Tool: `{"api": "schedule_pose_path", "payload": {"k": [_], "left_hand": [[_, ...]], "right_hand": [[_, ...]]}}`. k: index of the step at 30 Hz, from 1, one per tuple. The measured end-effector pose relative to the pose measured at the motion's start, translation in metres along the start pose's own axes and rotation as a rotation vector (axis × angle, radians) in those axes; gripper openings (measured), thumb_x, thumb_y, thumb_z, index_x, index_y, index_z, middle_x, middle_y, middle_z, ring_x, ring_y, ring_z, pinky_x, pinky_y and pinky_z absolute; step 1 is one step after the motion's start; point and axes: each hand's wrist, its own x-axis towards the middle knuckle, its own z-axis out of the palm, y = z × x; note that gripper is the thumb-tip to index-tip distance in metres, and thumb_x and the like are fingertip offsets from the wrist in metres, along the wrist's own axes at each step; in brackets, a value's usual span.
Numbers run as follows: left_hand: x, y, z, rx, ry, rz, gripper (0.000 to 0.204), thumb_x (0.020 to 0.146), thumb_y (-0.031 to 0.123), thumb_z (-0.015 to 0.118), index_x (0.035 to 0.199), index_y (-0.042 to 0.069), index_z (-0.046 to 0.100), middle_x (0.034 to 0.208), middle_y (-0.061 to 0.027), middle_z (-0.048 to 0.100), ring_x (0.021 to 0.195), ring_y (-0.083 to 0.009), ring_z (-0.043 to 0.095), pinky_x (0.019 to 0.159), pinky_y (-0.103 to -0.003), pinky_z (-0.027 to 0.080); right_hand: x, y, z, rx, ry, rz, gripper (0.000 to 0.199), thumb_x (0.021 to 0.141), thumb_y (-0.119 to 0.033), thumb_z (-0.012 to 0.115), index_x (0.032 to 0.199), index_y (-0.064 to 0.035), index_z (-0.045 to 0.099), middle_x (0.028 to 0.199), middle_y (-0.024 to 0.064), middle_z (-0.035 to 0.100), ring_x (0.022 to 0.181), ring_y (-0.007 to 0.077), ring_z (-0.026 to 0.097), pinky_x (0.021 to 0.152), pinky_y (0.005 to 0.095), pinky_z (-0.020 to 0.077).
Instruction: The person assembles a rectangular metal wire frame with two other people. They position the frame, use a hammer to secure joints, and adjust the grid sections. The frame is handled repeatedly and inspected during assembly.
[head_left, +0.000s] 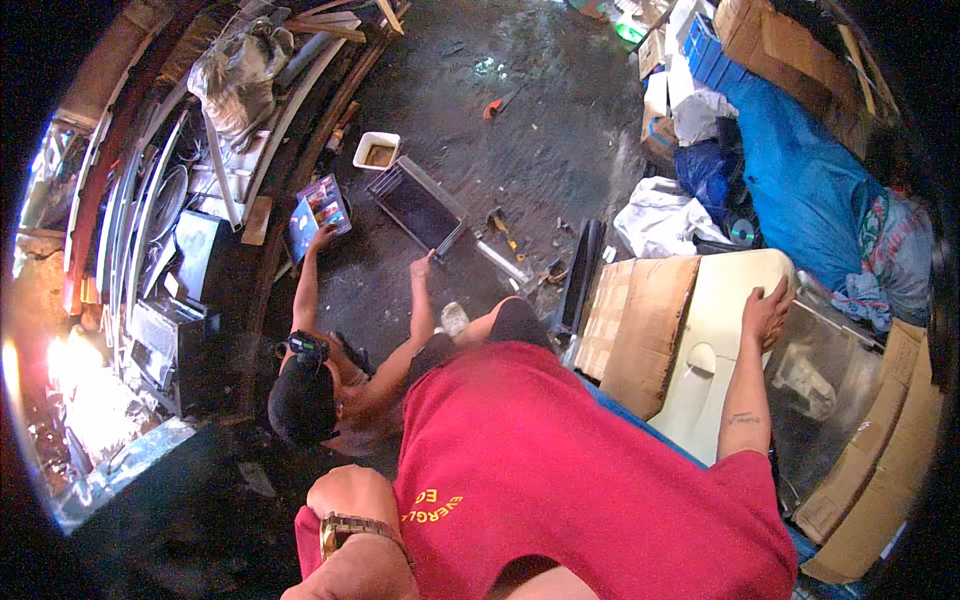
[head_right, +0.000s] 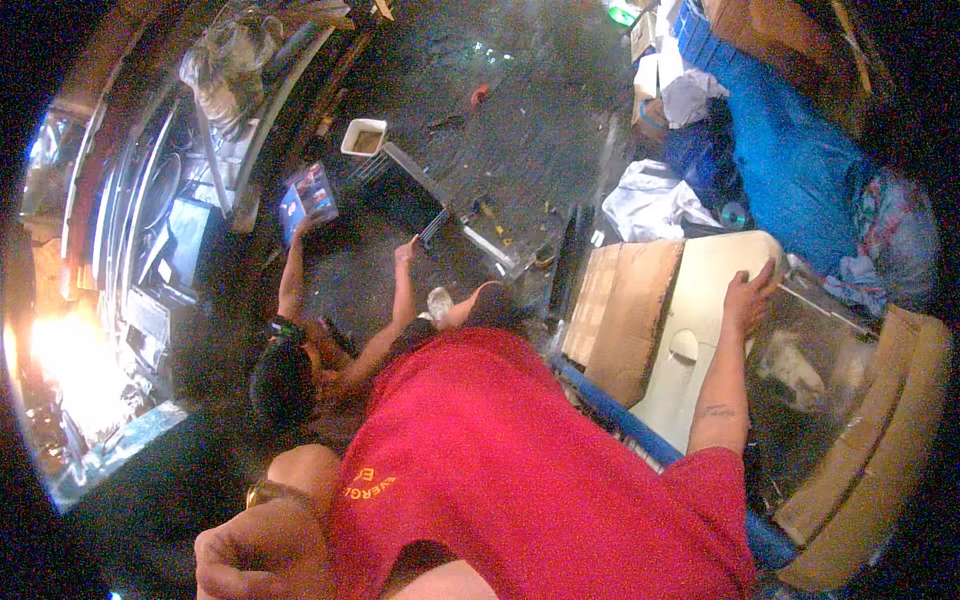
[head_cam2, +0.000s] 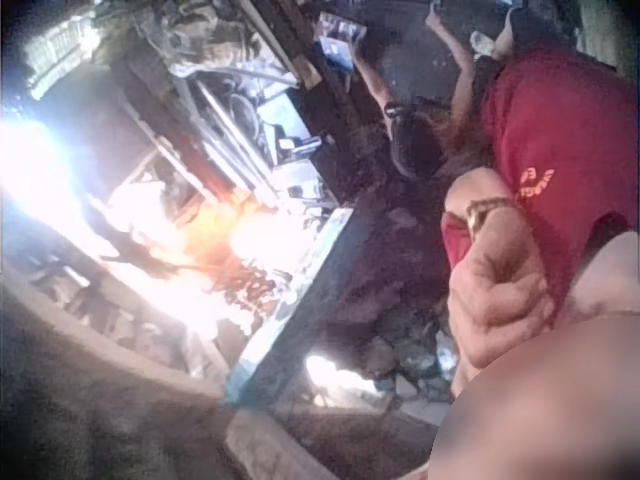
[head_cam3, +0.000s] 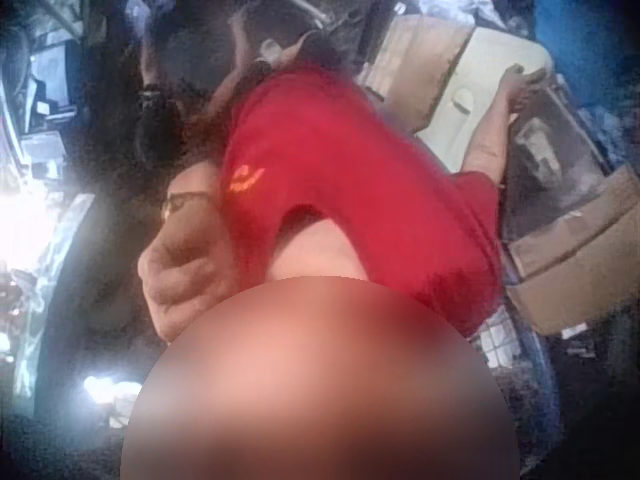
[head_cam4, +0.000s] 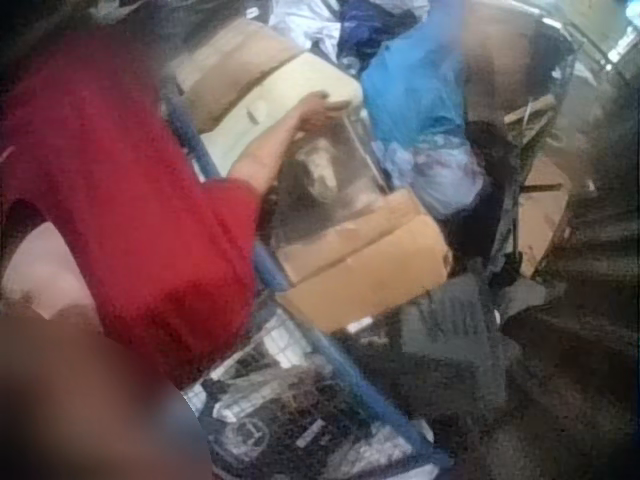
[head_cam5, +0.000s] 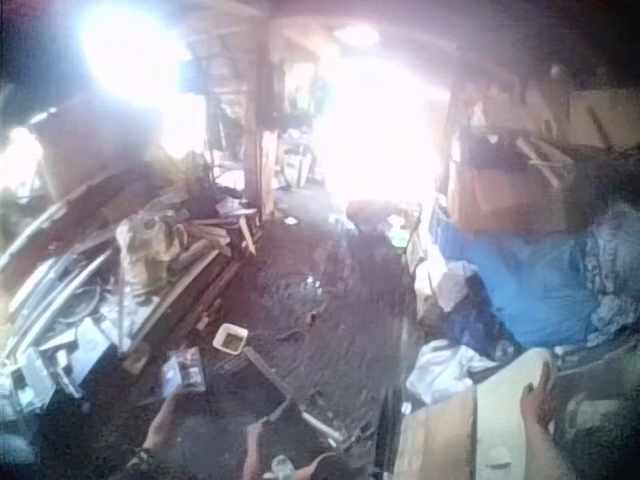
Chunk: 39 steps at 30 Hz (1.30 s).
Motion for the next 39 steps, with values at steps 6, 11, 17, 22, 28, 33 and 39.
{"api": "schedule_pose_path", "payload": {"k": [6,11,17,22,28,33,39], "left_hand": [[-0.01,-0.001,-0.001,-0.097,-0.024,0.022,0.024,0.09,0.014,0.053,0.067,0.014,0.046,0.062,0.0073,0.046,0.055,-0.0072,0.044,0.049,-0.024,0.034],[-0.01,0.004,-0.001,-0.087,0.049,-0.125,0.02,0.088,0.018,0.052,0.068,0.015,0.049,0.063,0.0042,0.047,0.052,-0.0091,0.042,0.047,-0.026,0.033],[-0.031,0.008,-0.035,-0.027,-0.069,-0.217,0.019,0.084,0.028,0.057,0.072,0.013,0.055,0.064,-0.0004,0.05,0.053,-0.0173,0.046,0.047,-0.031,0.034],[-0.115,-0.025,-0.067,0.143,-0.291,-0.625,0.018,0.073,0.013,0.067,0.089,0.005,0.071,0.07,-0.0053,0.061,0.065,-0.0259,0.06,0.053,-0.037,0.048],[-0.316,-0.066,-0.1,0.503,-0.369,-1.645,0.023,0.087,0.021,0.07,0.102,0.003,0.069,0.095,-0.0171,0.07,0.086,-0.0281,0.07,0.077,-0.035,0.054],[-0.473,-0.111,-0.189,0.995,-0.385,-1.619,0.029,0.088,0.028,0.064,0.101,0.003,0.07,0.094,-0.0191,0.071,0.091,-0.0328,0.07,0.082,-0.04,0.053],[-0.641,-0.211,-0.315,1.095,-0.084,-2.209,0.041,0.085,0.044,0.063,0.095,0.006,0.074,0.091,-0.0178,0.072,0.088,-0.0307,0.071,0.085,-0.041,0.052]], "right_hand": [[0.0,0.01,0.019,-0.033,0.146,-0.072,0.061,0.09,-0.034,0.054,0.147,-0.0271,0.036,0.153,0.0154,0.035,0.127,0.0396,0.05,0.095,0.0513,0.0482],[0.002,0.009,0.013,-0.054,-0.021,0.025,0.061,0.091,-0.036,0.053,0.148,-0.0285,0.034,0.155,0.0118,0.032,0.135,0.037,0.041,0.101,0.0519,0.043],[0.003,0.01,0.011,-0.086,0.082,-0.102,0.062,0.091,-0.036,0.054,0.149,-0.0244,0.034,0.154,0.0137,0.032,0.135,0.0368,0.041,0.104,0.0497,0.0412],[0.006,0.016,0.011,-0.188,0.032,-0.097,0.063,0.089,-0.035,0.056,0.147,-0.02,0.039,0.15,0.0169,0.038,0.129,0.0374,0.047,0.101,0.0502,0.042],[-0.006,0.0,0.017,-0.261,0.102,-0.028,0.07,0.085,-0.034,0.064,0.148,-0.0212,0.038,0.153,0.0145,0.034,0.138,0.0356,0.036,0.104,0.0577,0.0354],[-0.103,-0.09,0.081,0.438,-0.308,-0.427,0.06,0.09,-0.018,0.058,0.144,0.0016,0.039,0.149,0.0217,0.04,0.14,0.0385,0.033,0.118,0.048,0.0216],[-0.269,-0.154,0.13,0.509,-1.363,-0.64,0.05,0.089,-0.013,0.065,0.135,-0.0001,0.051,0.137,0.0189,0.053,0.127,0.0313,0.051,0.108,0.0385,0.0387]]}}
